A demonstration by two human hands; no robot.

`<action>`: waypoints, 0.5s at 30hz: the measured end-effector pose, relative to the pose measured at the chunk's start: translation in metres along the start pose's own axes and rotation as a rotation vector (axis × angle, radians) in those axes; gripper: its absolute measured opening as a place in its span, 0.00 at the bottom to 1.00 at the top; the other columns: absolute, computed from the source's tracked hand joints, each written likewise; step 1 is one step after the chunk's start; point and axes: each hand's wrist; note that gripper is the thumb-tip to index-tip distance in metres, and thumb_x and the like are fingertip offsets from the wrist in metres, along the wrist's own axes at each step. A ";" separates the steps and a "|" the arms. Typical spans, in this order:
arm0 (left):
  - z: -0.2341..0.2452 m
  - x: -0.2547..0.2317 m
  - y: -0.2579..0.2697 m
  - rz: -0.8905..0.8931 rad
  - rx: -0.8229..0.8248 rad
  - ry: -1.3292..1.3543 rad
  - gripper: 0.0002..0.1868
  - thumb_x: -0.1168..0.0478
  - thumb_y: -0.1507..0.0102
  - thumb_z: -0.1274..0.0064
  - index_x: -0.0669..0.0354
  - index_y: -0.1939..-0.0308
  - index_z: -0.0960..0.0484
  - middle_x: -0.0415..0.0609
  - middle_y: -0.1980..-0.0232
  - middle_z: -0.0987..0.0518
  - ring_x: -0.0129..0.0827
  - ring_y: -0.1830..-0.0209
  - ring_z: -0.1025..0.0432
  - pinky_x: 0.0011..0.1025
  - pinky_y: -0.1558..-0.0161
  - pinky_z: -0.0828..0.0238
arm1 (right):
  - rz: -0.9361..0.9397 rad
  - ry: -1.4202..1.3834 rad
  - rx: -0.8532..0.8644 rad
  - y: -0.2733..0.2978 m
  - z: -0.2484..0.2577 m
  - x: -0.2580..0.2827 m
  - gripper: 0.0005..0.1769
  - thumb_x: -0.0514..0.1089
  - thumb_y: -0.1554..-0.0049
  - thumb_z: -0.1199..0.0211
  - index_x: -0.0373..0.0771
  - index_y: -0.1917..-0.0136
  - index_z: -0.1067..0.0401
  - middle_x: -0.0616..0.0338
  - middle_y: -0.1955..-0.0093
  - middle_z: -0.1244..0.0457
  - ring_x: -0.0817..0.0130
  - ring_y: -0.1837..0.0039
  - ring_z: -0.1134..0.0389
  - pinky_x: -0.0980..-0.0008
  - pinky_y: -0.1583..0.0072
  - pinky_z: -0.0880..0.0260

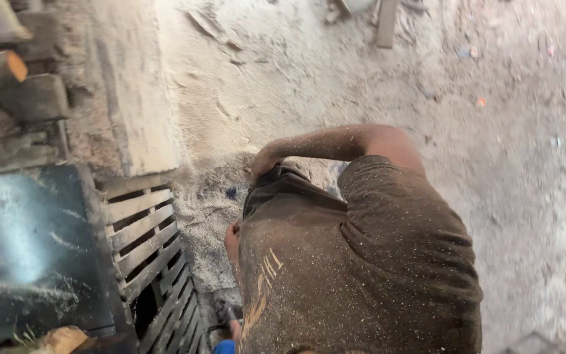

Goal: The person uses a saw to cut wood at a workshop station, assisted by another person who helps guide and move the wood pieces.

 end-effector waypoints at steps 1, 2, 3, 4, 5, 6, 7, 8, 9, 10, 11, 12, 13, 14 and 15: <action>0.004 -0.004 -0.006 -0.021 0.007 0.045 0.21 0.49 0.32 0.45 0.58 0.41 0.19 0.52 0.48 0.16 0.37 0.50 0.22 0.33 0.49 0.25 | -0.028 -0.003 -0.089 0.008 -0.004 -0.003 0.28 0.60 0.38 0.39 0.32 0.43 0.22 0.54 0.48 0.29 0.63 0.51 0.31 0.55 0.49 0.28; 0.005 -0.014 -0.020 -0.086 0.018 0.131 0.21 0.49 0.31 0.46 0.58 0.41 0.19 0.52 0.48 0.16 0.37 0.50 0.22 0.33 0.49 0.25 | -0.033 -0.032 -0.102 0.016 -0.007 -0.008 0.28 0.60 0.38 0.39 0.32 0.43 0.22 0.54 0.48 0.29 0.63 0.51 0.31 0.55 0.49 0.28; 0.007 -0.024 -0.032 -0.159 0.043 0.247 0.21 0.50 0.31 0.46 0.58 0.40 0.19 0.52 0.47 0.16 0.37 0.50 0.22 0.32 0.49 0.25 | 0.064 -0.228 -0.012 0.023 -0.012 -0.013 0.26 0.58 0.40 0.39 0.33 0.42 0.21 0.54 0.47 0.28 0.64 0.50 0.29 0.57 0.48 0.26; 0.007 -0.038 -0.042 -0.215 0.094 0.372 0.19 0.51 0.29 0.48 0.58 0.40 0.18 0.51 0.46 0.15 0.34 0.50 0.22 0.29 0.50 0.25 | 0.167 -0.418 0.076 0.030 -0.015 -0.017 0.24 0.55 0.41 0.38 0.34 0.42 0.20 0.54 0.45 0.27 0.64 0.49 0.28 0.60 0.47 0.24; 0.007 -0.050 -0.049 -0.220 0.119 0.359 0.19 0.51 0.29 0.48 0.58 0.40 0.18 0.51 0.46 0.15 0.34 0.50 0.22 0.29 0.50 0.25 | 0.168 -0.442 0.060 0.037 -0.018 -0.019 0.24 0.55 0.41 0.38 0.34 0.42 0.20 0.54 0.45 0.27 0.64 0.49 0.28 0.60 0.47 0.24; 0.007 -0.061 -0.051 -0.076 0.204 0.320 0.19 0.50 0.28 0.52 0.55 0.40 0.17 0.49 0.50 0.15 0.32 0.56 0.23 0.28 0.55 0.25 | 0.191 -0.418 0.041 0.042 -0.020 -0.019 0.23 0.53 0.42 0.38 0.38 0.40 0.21 0.59 0.43 0.28 0.67 0.46 0.28 0.62 0.44 0.25; 0.004 -0.073 -0.055 0.069 0.288 0.277 0.20 0.49 0.28 0.56 0.53 0.40 0.15 0.47 0.53 0.15 0.30 0.61 0.23 0.27 0.60 0.24 | 0.214 -0.394 0.021 0.049 -0.022 -0.016 0.22 0.52 0.43 0.37 0.43 0.38 0.22 0.64 0.41 0.29 0.70 0.44 0.28 0.65 0.42 0.26; 0.002 -0.085 -0.061 0.071 0.303 0.265 0.20 0.49 0.28 0.56 0.53 0.40 0.15 0.47 0.53 0.15 0.30 0.61 0.23 0.27 0.60 0.24 | 0.214 -0.413 0.014 0.056 -0.023 -0.013 0.22 0.52 0.43 0.37 0.43 0.38 0.22 0.64 0.41 0.29 0.70 0.44 0.28 0.65 0.42 0.26; 0.000 -0.095 -0.067 -0.023 0.327 0.183 0.19 0.51 0.29 0.51 0.57 0.43 0.14 0.47 0.55 0.13 0.28 0.62 0.22 0.26 0.60 0.24 | 0.126 -0.205 -0.050 0.063 -0.022 -0.007 0.20 0.52 0.43 0.38 0.43 0.40 0.20 0.60 0.45 0.29 0.65 0.46 0.28 0.60 0.45 0.26; 0.004 -0.099 -0.069 -0.116 0.353 0.094 0.17 0.54 0.31 0.47 0.62 0.46 0.12 0.47 0.56 0.12 0.26 0.62 0.21 0.24 0.59 0.24 | 0.040 -0.003 -0.111 0.070 -0.025 0.001 0.19 0.53 0.43 0.38 0.44 0.43 0.19 0.56 0.48 0.28 0.60 0.49 0.29 0.55 0.47 0.26; 0.009 -0.100 -0.068 -0.114 0.372 0.075 0.17 0.54 0.31 0.47 0.62 0.46 0.12 0.47 0.56 0.12 0.26 0.62 0.21 0.24 0.59 0.24 | 0.042 -0.028 -0.118 0.077 -0.031 0.006 0.19 0.53 0.43 0.38 0.44 0.43 0.19 0.56 0.48 0.28 0.60 0.49 0.29 0.55 0.47 0.26; 0.013 -0.106 -0.074 -0.085 0.456 0.057 0.18 0.53 0.31 0.46 0.65 0.49 0.12 0.48 0.59 0.13 0.27 0.64 0.23 0.25 0.61 0.25 | 0.012 0.013 -0.149 0.085 -0.031 0.011 0.19 0.54 0.41 0.39 0.42 0.44 0.19 0.51 0.50 0.28 0.57 0.50 0.28 0.54 0.48 0.24; 0.016 -0.112 -0.078 -0.053 0.539 0.037 0.19 0.52 0.30 0.44 0.67 0.52 0.12 0.49 0.62 0.15 0.28 0.66 0.25 0.27 0.62 0.27 | -0.020 0.054 -0.179 0.091 -0.034 0.014 0.19 0.55 0.40 0.39 0.41 0.46 0.19 0.46 0.52 0.28 0.55 0.52 0.27 0.53 0.48 0.23; 0.019 -0.119 -0.081 -0.065 0.537 0.025 0.19 0.52 0.30 0.44 0.67 0.52 0.12 0.49 0.62 0.15 0.28 0.66 0.25 0.27 0.62 0.27 | -0.015 0.052 -0.194 0.093 -0.037 0.018 0.19 0.55 0.40 0.39 0.41 0.46 0.19 0.46 0.52 0.28 0.55 0.52 0.27 0.53 0.48 0.23; 0.021 -0.125 -0.082 -0.075 0.533 -0.133 0.21 0.49 0.32 0.46 0.65 0.54 0.13 0.48 0.62 0.15 0.28 0.65 0.25 0.29 0.61 0.27 | 0.020 0.223 -0.292 0.092 -0.043 0.021 0.19 0.54 0.41 0.39 0.40 0.47 0.19 0.46 0.51 0.28 0.54 0.51 0.28 0.51 0.47 0.25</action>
Point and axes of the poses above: each hand's wrist, its own y-axis away from the middle knuckle, its own z-axis out of the back of the hand, x = y × z
